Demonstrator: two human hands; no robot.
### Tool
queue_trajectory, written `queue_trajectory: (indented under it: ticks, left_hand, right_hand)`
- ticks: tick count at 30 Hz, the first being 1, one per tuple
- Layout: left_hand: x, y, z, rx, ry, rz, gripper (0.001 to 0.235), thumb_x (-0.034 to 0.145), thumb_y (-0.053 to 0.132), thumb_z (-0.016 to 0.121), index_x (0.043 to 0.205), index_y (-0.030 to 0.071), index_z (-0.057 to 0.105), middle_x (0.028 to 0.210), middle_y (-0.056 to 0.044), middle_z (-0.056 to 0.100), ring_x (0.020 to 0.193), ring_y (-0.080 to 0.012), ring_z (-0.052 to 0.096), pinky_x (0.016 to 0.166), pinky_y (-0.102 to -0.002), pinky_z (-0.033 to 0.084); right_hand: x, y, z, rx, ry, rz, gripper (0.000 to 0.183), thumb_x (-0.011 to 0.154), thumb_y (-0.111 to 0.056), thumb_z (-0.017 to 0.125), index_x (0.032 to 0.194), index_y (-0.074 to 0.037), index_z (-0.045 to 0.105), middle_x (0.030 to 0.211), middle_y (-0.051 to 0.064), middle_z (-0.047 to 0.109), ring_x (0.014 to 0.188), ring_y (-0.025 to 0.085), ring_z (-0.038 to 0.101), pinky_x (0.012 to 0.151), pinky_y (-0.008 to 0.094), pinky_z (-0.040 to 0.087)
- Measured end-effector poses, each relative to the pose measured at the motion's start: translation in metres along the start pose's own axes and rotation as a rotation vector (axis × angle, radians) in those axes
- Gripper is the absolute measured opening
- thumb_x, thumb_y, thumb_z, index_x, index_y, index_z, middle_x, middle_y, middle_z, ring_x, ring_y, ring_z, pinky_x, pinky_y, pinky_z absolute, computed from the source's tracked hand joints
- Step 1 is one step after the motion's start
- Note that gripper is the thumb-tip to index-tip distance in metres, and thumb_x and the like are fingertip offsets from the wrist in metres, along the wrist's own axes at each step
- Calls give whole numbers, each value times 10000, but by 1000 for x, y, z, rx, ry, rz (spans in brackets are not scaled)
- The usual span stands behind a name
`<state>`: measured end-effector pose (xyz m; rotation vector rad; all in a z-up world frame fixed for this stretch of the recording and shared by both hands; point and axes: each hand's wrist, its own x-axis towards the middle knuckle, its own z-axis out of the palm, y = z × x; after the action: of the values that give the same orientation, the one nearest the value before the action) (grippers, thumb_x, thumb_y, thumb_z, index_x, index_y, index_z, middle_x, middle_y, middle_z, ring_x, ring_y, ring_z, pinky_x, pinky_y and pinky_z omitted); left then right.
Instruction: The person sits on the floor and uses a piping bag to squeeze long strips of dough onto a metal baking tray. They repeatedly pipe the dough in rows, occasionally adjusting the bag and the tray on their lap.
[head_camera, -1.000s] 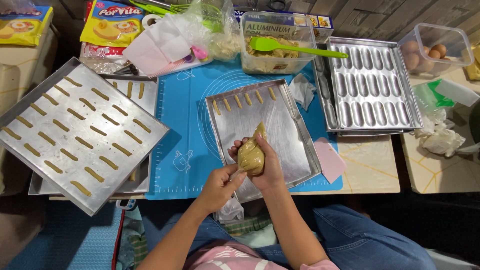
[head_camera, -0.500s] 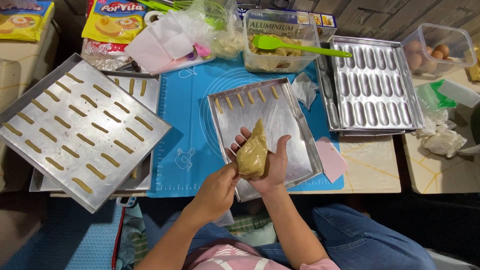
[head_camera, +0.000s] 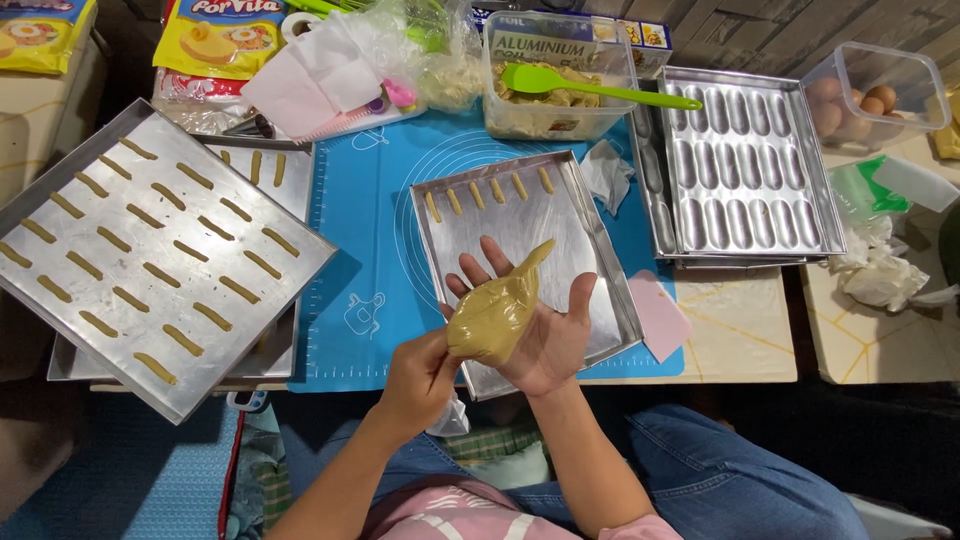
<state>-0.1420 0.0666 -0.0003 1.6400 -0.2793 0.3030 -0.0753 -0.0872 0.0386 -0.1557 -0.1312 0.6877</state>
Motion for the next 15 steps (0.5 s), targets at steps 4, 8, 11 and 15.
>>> queue_trajectory:
  ticks: [4, 8, 11, 15]
  left_hand:
    - [5, -4, -3, -178, 40, 5, 313, 1066, 153, 490, 860, 38, 697, 644, -94, 672, 584, -142, 560, 585, -329, 548]
    - [7, -6, -3, -315, 80, 19, 340, 1076, 173, 470, 875, 24, 702, 617, -55, 619, 582, -93, 472, 569, -306, 504]
    - [-3, -26, -1, -364, 134, 9, 341, 1087, 200, 476, 862, 38, 675, 558, 1, 482, 530, -63, 362, 509, -258, 431]
    - [-14, -60, -8, -384, 224, 0, 317, 1090, 190, 500, 825, 66, 621, 589, 39, 387, 532, -67, 338, 512, -242, 385]
  right_hand:
    - [-2, -5, 7, 1, -30, 30, 1192, 786, -894, 436, 1660, -143, 131, 1694, 204, 185, 1553, 438, 153, 1213, 651, 235]
    - [-2, -4, 17, 47, -100, 45, 1168, 823, -819, 480, 1659, -117, 65, 1716, 204, 53, 1572, 427, 56, 1210, 612, 270]
    - [-3, -6, 14, 46, -149, 62, 1157, 838, -804, 485, 1663, -124, 44, 1724, 187, 10, 1580, 400, 58, 1242, 568, 232]
    - [3, -10, 13, -57, -144, 69, 1143, 813, -874, 421, 1655, -159, 129, 1690, 173, 199, 1559, 331, 223, 1283, 524, 158]
